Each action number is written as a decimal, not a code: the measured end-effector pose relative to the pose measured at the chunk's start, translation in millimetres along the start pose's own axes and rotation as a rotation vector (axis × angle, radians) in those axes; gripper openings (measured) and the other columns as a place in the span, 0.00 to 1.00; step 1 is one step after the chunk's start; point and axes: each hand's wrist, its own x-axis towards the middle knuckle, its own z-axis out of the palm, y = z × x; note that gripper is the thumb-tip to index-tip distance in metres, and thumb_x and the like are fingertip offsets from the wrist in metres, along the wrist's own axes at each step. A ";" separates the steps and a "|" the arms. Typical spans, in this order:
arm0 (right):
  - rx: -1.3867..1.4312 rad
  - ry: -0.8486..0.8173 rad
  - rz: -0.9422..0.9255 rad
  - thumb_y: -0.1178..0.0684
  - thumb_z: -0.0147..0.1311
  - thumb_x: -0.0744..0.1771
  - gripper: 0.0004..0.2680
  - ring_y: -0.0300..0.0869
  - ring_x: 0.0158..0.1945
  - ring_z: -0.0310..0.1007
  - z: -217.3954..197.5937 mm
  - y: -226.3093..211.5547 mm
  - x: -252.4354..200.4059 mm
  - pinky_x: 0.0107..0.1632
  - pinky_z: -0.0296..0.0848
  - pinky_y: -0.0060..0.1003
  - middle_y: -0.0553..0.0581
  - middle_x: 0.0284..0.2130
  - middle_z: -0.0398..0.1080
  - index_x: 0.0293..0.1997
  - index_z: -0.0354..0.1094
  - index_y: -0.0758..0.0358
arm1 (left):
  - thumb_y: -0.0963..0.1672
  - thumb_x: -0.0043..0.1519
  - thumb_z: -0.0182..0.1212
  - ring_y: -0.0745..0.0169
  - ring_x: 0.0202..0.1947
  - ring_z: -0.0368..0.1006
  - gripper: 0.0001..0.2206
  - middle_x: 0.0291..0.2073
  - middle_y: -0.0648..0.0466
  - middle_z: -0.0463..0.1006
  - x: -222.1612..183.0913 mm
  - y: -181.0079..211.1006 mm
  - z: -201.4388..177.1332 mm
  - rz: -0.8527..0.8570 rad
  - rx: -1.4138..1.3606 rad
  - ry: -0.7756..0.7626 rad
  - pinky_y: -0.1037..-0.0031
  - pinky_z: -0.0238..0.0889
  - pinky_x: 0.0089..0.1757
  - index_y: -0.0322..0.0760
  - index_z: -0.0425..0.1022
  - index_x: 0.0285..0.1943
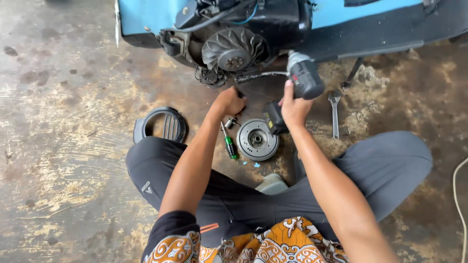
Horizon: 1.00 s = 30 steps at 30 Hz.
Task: Repairing a scooter engine using an impact wrench and other hand tools
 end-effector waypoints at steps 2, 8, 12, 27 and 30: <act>-0.050 -0.098 0.040 0.46 0.55 0.69 0.18 0.40 0.20 0.77 8.5 -15.0 -14.5 0.33 0.73 0.35 0.52 0.10 0.69 0.15 0.68 0.55 | 0.51 0.61 0.53 0.41 0.40 0.77 0.23 0.39 0.34 0.80 -30.8 4.0 -12.0 -0.015 -0.052 0.099 0.52 0.71 0.43 0.26 0.76 0.53; -0.015 -0.414 -0.060 0.46 0.47 0.72 0.21 0.42 0.26 0.77 23.0 0.6 -38.9 0.42 0.73 0.34 0.49 0.13 0.72 0.15 0.73 0.53 | 0.57 0.61 0.55 0.50 0.43 0.82 0.23 0.35 0.48 0.84 -0.4 -30.9 -12.8 -0.093 -0.423 0.357 0.60 0.75 0.45 0.38 0.79 0.50; 0.395 -0.558 -0.031 0.55 0.54 0.71 0.14 0.39 0.25 0.74 20.1 -0.9 -48.9 0.44 0.71 0.32 0.52 0.16 0.72 0.22 0.70 0.57 | 0.52 0.64 0.59 0.47 0.42 0.81 0.23 0.42 0.39 0.83 -10.6 -12.8 -18.4 -0.095 -0.775 0.461 0.62 0.78 0.42 0.28 0.74 0.59; 0.521 -0.697 -0.099 0.62 0.57 0.67 0.12 0.42 0.25 0.78 50.1 97.4 -58.2 0.44 0.76 0.36 0.54 0.15 0.73 0.20 0.71 0.61 | 0.49 0.64 0.67 0.61 0.31 0.80 0.19 0.36 0.46 0.79 22.2 -11.6 -1.3 0.147 -1.222 0.455 0.72 0.80 0.37 0.29 0.72 0.54; 0.537 -0.745 -0.083 0.61 0.54 0.68 0.12 0.41 0.24 0.76 43.7 77.4 -53.4 0.44 0.75 0.35 0.56 0.14 0.71 0.21 0.68 0.62 | 0.46 0.65 0.65 0.57 0.34 0.83 0.18 0.38 0.39 0.82 21.4 -8.0 -2.7 0.293 -1.255 0.406 0.71 0.80 0.37 0.35 0.71 0.61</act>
